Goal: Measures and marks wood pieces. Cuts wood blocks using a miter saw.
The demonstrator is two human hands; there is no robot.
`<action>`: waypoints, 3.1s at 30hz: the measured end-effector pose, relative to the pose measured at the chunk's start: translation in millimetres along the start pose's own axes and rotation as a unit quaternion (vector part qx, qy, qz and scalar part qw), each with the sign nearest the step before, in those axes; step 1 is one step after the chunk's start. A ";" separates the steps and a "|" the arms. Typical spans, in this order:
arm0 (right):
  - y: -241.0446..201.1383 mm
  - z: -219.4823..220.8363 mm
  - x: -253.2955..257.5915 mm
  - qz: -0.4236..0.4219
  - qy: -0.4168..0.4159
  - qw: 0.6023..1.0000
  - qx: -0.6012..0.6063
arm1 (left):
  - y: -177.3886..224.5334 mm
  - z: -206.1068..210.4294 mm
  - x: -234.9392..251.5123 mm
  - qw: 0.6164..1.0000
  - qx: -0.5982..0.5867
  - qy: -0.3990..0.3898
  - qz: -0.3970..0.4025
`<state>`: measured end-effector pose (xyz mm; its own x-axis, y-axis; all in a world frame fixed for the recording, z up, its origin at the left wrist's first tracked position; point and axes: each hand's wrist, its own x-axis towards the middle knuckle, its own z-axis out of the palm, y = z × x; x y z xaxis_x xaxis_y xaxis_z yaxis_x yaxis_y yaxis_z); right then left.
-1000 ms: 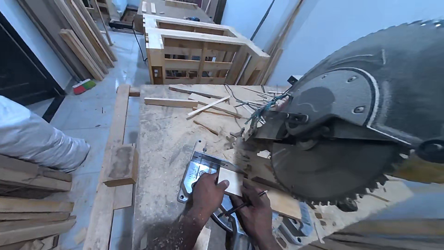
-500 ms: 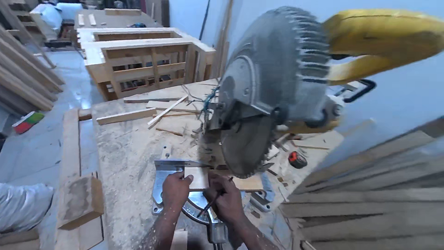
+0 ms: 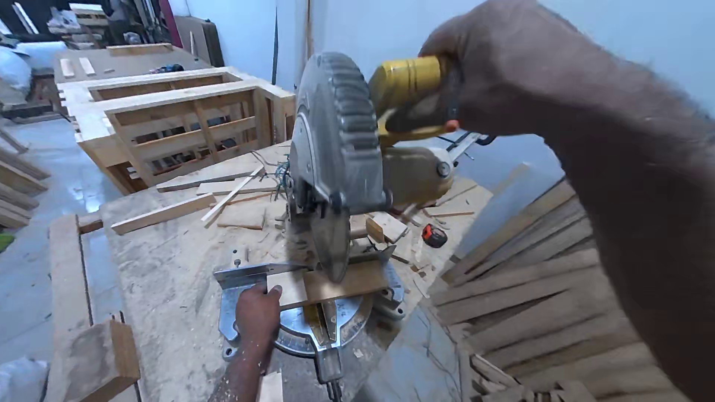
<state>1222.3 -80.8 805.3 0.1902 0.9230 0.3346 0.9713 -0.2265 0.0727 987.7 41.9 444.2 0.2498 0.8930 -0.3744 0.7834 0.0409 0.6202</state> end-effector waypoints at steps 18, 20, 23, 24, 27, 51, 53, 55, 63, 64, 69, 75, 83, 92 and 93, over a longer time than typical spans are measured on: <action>-42.8 97.3 -165.0 -0.078 0.038 0.995 -0.048 | -0.2 5.9 -7.0 0.999 -0.047 0.004 0.003; -42.9 100.3 -167.2 -0.083 0.045 0.994 -0.048 | 1.4 8.5 -7.1 0.999 -0.049 0.003 0.003; -43.8 107.2 -175.1 -0.086 0.053 0.994 -0.051 | 4.6 9.4 -9.3 0.999 -0.042 -0.010 -0.001; -43.6 110.8 -178.1 -0.088 0.058 0.993 -0.057 | 4.8 10.2 -9.2 0.999 -0.042 -0.007 -0.001; -43.7 120.3 -187.2 -0.086 0.063 0.992 -0.068 | 3.7 14.7 -7.1 0.999 -0.052 0.005 -0.002; -62.6 154.9 -228.4 -0.047 0.015 0.998 -0.041 | 2.1 16.7 1.6 0.999 -0.044 0.003 0.001; -65.0 167.3 -234.7 -0.051 -0.006 0.998 -0.037 | 2.9 14.5 1.7 0.999 -0.044 -0.012 0.000; -60.7 156.8 -223.1 -0.061 -0.009 0.998 -0.026 | 9.3 8.2 2.0 0.999 -0.030 -0.032 -0.002; -6.7 112.4 -147.1 0.018 0.400 0.905 0.143 | -6.1 11.1 -36.1 0.998 -0.002 -0.019 0.063; -3.6 137.2 -153.7 0.080 0.409 0.895 0.162 | -12.2 13.3 -39.2 0.997 -0.014 -0.013 0.074; 2.3 322.9 -187.4 0.287 -0.065 0.905 0.306 | -2.6 4.1 -41.3 0.966 0.095 -0.122 0.205; 8.9 398.9 -204.7 0.174 -0.030 0.962 0.209 | -17.3 -12.8 -35.9 0.954 0.167 -0.150 0.197; 2.6 387.9 -212.6 0.167 -0.045 0.962 0.209 | -117.2 -60.2 -113.7 0.966 0.093 -0.140 0.195; -78.9 360.4 -161.2 0.169 -0.116 0.950 0.236 | -43.5 -39.4 -74.4 0.966 0.066 -0.038 0.248; -80.9 356.9 -158.3 0.181 -0.135 0.946 0.233 | -29.0 -32.5 -59.0 0.964 0.088 -0.043 0.247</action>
<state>1164.6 -97.6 411.1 0.4901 0.8717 0.0008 0.7815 -0.4389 -0.4435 931.8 2.5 470.7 0.6577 0.7432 -0.1229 0.6392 -0.4642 0.6131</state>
